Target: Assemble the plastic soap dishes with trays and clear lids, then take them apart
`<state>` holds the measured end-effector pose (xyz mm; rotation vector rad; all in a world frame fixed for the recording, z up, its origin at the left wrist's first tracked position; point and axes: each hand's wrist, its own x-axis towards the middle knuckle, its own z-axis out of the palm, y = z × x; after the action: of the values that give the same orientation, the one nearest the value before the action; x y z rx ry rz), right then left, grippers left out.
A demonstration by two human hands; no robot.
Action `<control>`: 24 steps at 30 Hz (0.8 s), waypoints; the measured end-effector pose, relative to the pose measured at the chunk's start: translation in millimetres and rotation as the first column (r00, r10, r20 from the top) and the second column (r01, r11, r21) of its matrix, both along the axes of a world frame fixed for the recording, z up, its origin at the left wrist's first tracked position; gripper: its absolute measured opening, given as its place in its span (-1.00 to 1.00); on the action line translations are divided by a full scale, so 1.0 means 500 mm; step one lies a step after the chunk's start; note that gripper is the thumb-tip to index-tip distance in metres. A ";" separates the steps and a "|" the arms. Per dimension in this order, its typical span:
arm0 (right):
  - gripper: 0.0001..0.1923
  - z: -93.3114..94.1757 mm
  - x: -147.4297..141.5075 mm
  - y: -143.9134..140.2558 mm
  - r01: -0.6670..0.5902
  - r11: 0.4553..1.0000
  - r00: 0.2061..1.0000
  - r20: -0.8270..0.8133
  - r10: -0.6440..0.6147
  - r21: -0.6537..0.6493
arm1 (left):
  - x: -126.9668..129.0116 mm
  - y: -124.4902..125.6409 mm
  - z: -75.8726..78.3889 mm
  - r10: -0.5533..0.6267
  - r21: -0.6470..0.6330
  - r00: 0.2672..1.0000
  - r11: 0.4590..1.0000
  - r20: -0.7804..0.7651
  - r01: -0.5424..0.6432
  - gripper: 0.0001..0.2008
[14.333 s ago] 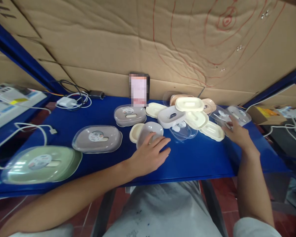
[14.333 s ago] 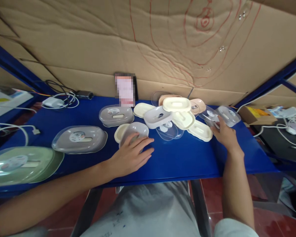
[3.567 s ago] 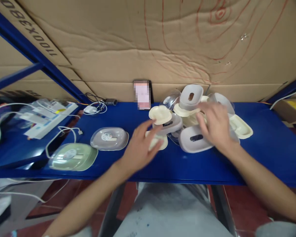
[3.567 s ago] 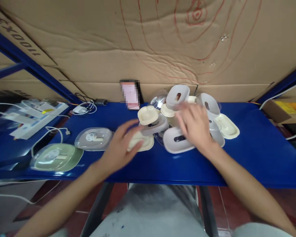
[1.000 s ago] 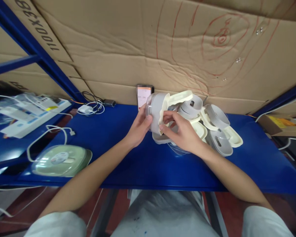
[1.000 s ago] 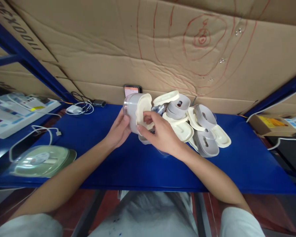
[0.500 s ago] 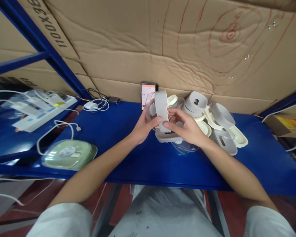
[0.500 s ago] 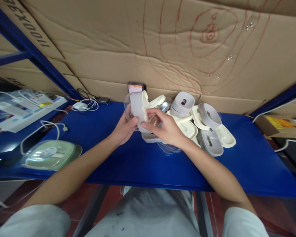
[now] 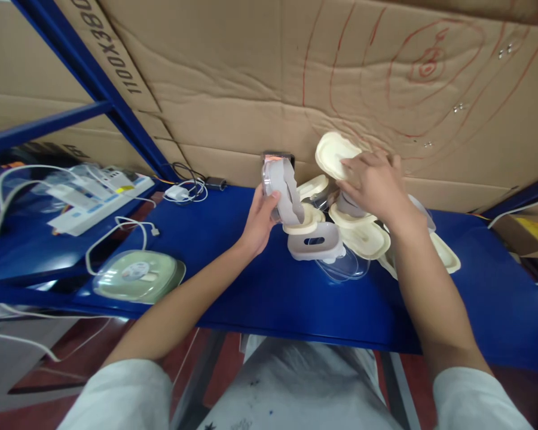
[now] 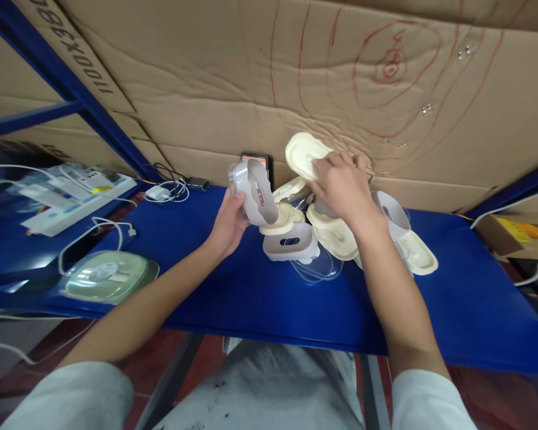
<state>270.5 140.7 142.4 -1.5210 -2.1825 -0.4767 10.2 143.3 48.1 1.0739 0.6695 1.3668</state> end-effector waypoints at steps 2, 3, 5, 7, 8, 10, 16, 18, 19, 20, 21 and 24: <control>-0.63 -0.007 0.008 0.018 0.051 0.997 0.997 0.068 -0.046 -0.061 | 0.001 -0.002 -0.002 0.004 -0.013 1.000 1.000 -0.018 -0.004 -0.36; -0.62 -0.012 0.008 0.022 0.053 0.995 0.997 0.065 -0.048 -0.079 | 0.001 -0.003 -0.003 0.009 -0.016 1.000 1.000 -0.028 -0.010 -0.36; -0.57 -0.023 -0.001 0.020 0.003 0.997 1.000 0.012 -0.002 -0.077 | -0.001 -0.003 -0.006 0.025 -0.023 0.999 0.999 -0.048 -0.026 -0.36; -0.54 -0.031 -0.026 0.007 -0.139 0.988 0.987 -0.089 0.133 -0.066 | -0.003 -0.002 -0.010 0.033 -0.025 0.997 0.999 -0.069 -0.034 -0.36; -0.54 -0.033 -0.043 -0.002 -0.239 0.968 0.962 -0.151 0.226 -0.074 | -0.004 -0.002 -0.012 0.028 -0.018 0.996 0.999 -0.082 -0.029 -0.36; -0.51 -0.039 -0.081 -0.019 -0.415 0.903 0.886 -0.278 0.371 -0.116 | -0.005 -0.002 -0.017 0.005 0.015 0.995 1.000 -0.102 -0.004 -0.34; -0.60 -0.045 -0.135 -0.034 -0.571 0.806 0.733 -0.539 0.415 -0.157 | -0.009 -0.001 -0.014 0.034 0.137 0.995 0.990 -0.094 -0.021 -0.28; -0.64 -0.037 -0.116 -0.030 -0.535 0.840 0.758 -0.490 0.431 -0.089 | -0.013 0.004 -0.010 0.085 0.165 0.990 0.984 -0.108 -0.066 -0.25; -0.65 -0.032 -0.102 -0.027 -0.475 0.878 0.808 -0.424 0.410 -0.056 | -0.015 0.007 -0.009 0.114 0.173 0.986 0.981 -0.123 -0.092 -0.23; -0.66 -0.028 -0.087 -0.023 -0.397 0.917 0.868 -0.339 0.364 -0.032 | -0.017 0.011 -0.008 0.147 0.184 0.979 0.976 -0.140 -0.120 -0.21; -0.67 -0.026 -0.072 -0.017 -0.311 0.950 0.923 -0.245 0.297 -0.021 | -0.017 0.014 -0.009 0.180 0.201 0.971 0.969 -0.158 -0.147 -0.19; -0.62 -0.028 -0.034 0.001 -0.090 0.995 0.996 -0.025 0.089 -0.045 | -0.017 0.022 -0.017 0.244 0.287 0.945 0.941 -0.218 -0.177 -0.11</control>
<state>253.7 141.0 128.5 -1.4375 -2.2473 -0.3803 1.7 154.4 39.4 1.4394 0.8234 1.5518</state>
